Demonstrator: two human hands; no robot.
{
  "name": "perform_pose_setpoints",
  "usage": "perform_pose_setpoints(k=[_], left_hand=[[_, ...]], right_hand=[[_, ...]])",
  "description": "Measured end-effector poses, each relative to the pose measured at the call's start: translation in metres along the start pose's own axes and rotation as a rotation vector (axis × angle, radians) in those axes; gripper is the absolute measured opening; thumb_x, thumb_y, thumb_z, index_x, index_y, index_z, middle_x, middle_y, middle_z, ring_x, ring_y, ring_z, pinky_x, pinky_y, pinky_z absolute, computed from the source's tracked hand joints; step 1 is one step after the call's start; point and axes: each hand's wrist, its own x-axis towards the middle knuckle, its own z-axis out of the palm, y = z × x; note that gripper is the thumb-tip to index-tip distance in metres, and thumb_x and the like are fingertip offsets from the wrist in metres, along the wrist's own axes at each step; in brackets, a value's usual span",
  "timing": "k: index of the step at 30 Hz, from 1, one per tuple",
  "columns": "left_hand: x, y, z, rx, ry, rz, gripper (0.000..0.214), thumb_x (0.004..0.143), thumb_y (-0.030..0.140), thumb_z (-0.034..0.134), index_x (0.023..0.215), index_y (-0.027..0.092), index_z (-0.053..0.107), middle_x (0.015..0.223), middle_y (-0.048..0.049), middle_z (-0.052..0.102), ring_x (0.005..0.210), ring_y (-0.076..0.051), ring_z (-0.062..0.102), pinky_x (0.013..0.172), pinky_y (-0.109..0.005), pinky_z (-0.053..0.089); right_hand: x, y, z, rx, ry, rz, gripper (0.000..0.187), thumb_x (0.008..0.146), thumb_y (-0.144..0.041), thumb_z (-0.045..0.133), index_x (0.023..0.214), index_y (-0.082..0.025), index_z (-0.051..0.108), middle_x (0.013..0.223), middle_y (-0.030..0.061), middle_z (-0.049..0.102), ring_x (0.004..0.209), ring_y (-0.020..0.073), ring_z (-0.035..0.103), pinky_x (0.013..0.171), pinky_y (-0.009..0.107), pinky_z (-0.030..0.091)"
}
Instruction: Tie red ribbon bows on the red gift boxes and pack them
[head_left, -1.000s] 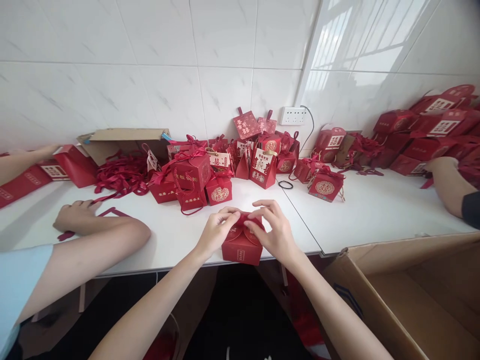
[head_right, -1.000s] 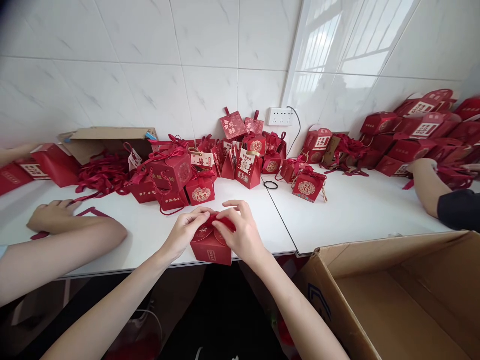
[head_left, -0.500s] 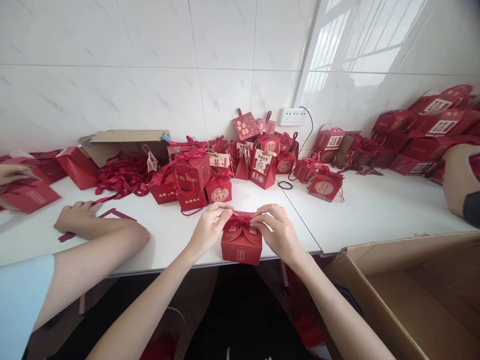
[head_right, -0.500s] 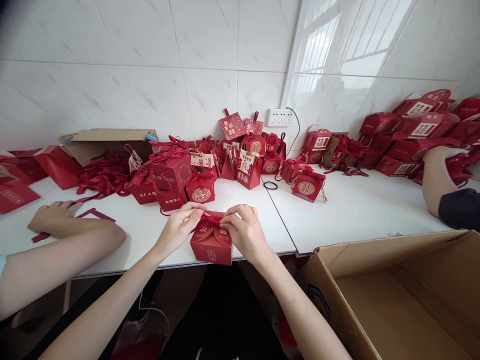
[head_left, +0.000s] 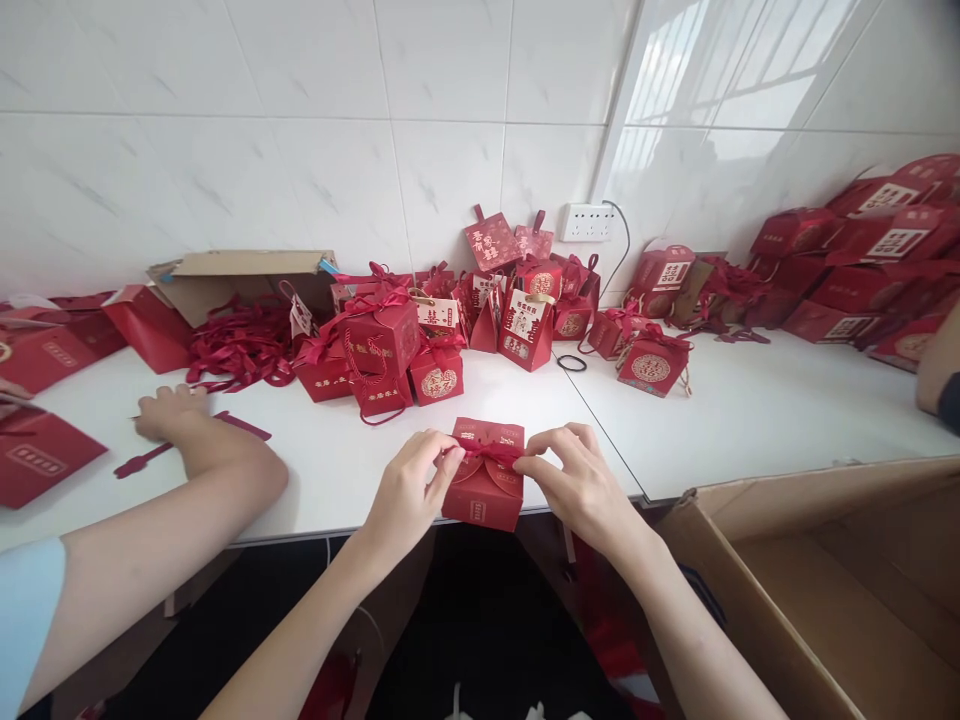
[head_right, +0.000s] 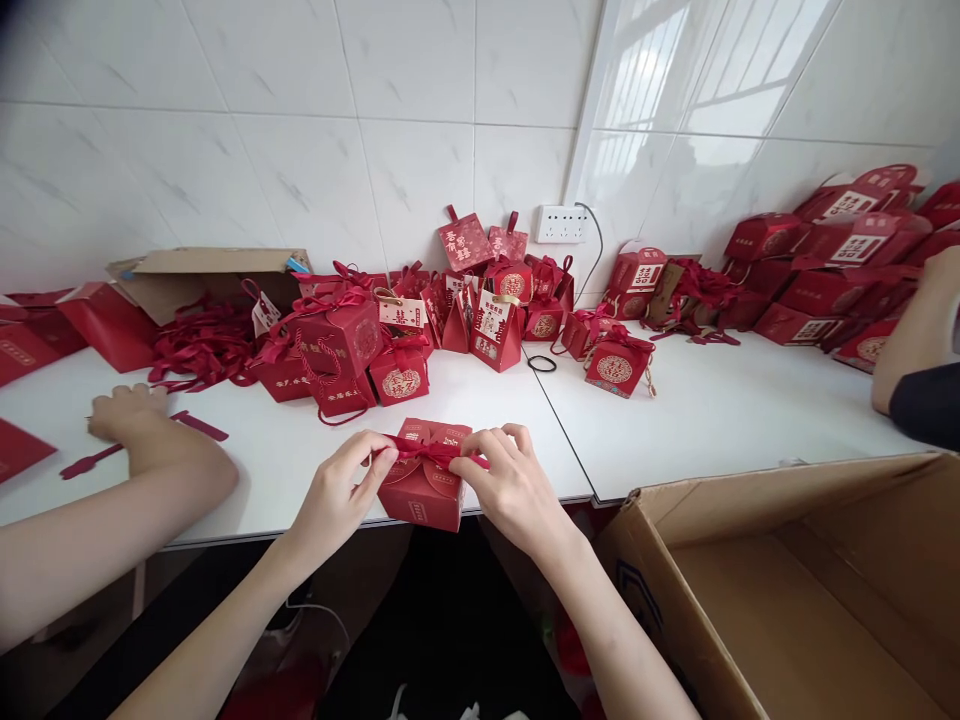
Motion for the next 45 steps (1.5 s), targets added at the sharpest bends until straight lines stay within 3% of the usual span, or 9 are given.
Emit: perform_pose_setpoints(k=[4,10,15,26,30,35,37,41,45], left_hand=[[0.0,-0.01,0.001,-0.097,-0.034,-0.036,0.021,0.092,0.032,0.038,0.09,0.02,0.055,0.097,-0.0049,0.062,0.092,-0.016,0.057,0.077,-0.027,0.046],[-0.001,-0.013,0.004,-0.194,-0.097,-0.137,0.022,0.09,0.036,0.04,0.085,0.019,0.054,0.111,-0.0073,0.06,0.096,-0.019,0.058,0.076,-0.028,0.047],[0.002,-0.013,0.005,-0.338,-0.141,-0.205,0.026,0.089,0.039,0.04,0.076,0.018,0.049,0.11,-0.0069,0.059,0.094,-0.019,0.057,0.074,-0.026,0.045],[0.004,-0.028,0.01,-0.385,-0.059,-0.203,0.029,0.088,0.035,0.039,0.064,0.019,0.044,0.098,-0.0063,0.049,0.111,-0.02,0.045,0.08,-0.025,0.042],[0.001,-0.024,0.007,-0.354,-0.077,-0.235,0.027,0.088,0.035,0.04,0.068,0.019,0.047,0.101,-0.0056,0.047,0.096,-0.017,0.05,0.071,-0.024,0.044],[0.006,-0.015,0.002,-0.243,-0.036,-0.163,0.019,0.085,0.036,0.045,0.074,0.02,0.047,0.085,-0.0016,0.045,0.075,-0.013,0.048,0.067,-0.026,0.046],[0.008,-0.013,0.004,-0.15,0.04,-0.076,0.015,0.081,0.034,0.052,0.08,0.02,0.048,0.085,-0.0012,0.045,0.077,-0.014,0.048,0.072,-0.029,0.046],[0.009,-0.008,0.012,-0.06,0.071,0.058,0.014,0.081,0.026,0.056,0.093,0.02,0.05,0.093,-0.0033,0.048,0.091,-0.016,0.051,0.083,-0.033,0.046],[0.009,-0.003,0.015,-0.044,0.013,0.108,0.011,0.084,0.023,0.054,0.094,0.022,0.055,0.092,-0.0032,0.051,0.094,-0.017,0.052,0.086,-0.034,0.047]], right_hand=[[-0.002,-0.006,0.0,0.198,-0.024,0.239,0.009,0.089,-0.02,0.047,0.087,-0.018,0.056,0.081,0.0057,0.057,0.073,0.0166,0.053,0.071,0.033,0.041],[0.008,-0.023,0.006,0.401,-0.144,0.757,0.031,0.085,-0.046,0.048,0.067,-0.02,0.049,0.059,-0.0001,0.05,0.054,0.0145,0.047,0.053,0.027,0.035],[0.016,-0.018,0.015,0.649,-0.23,0.935,0.034,0.079,-0.05,0.051,0.064,-0.019,0.049,0.055,-0.0031,0.045,0.051,0.0115,0.04,0.05,0.025,0.03],[0.001,0.01,0.022,1.283,-0.259,0.966,0.041,0.069,-0.053,0.065,0.064,-0.017,0.047,0.066,-0.0011,0.053,0.065,0.0115,0.047,0.065,0.026,0.038],[-0.002,0.028,0.011,1.182,-0.368,0.823,0.04,0.069,-0.054,0.065,0.066,-0.017,0.051,0.063,-0.0013,0.052,0.061,0.0111,0.046,0.059,0.025,0.037],[0.036,0.047,0.008,0.79,-0.244,0.634,0.035,0.078,-0.052,0.055,0.085,-0.017,0.061,0.089,0.0058,0.061,0.082,0.0167,0.055,0.07,0.027,0.041],[0.055,0.048,0.019,0.72,-0.394,0.571,0.036,0.08,-0.05,0.051,0.081,-0.016,0.063,0.086,0.0056,0.062,0.079,0.0165,0.055,0.067,0.026,0.041],[0.076,0.042,0.042,0.862,-0.757,0.542,0.036,0.081,-0.046,0.052,0.071,-0.014,0.063,0.06,-0.0006,0.056,0.054,0.0097,0.046,0.051,0.023,0.034],[0.078,0.035,0.047,1.066,-0.669,0.587,0.018,0.078,-0.031,0.058,0.081,-0.014,0.063,0.071,-0.0007,0.061,0.058,0.0079,0.051,0.051,0.02,0.037]])
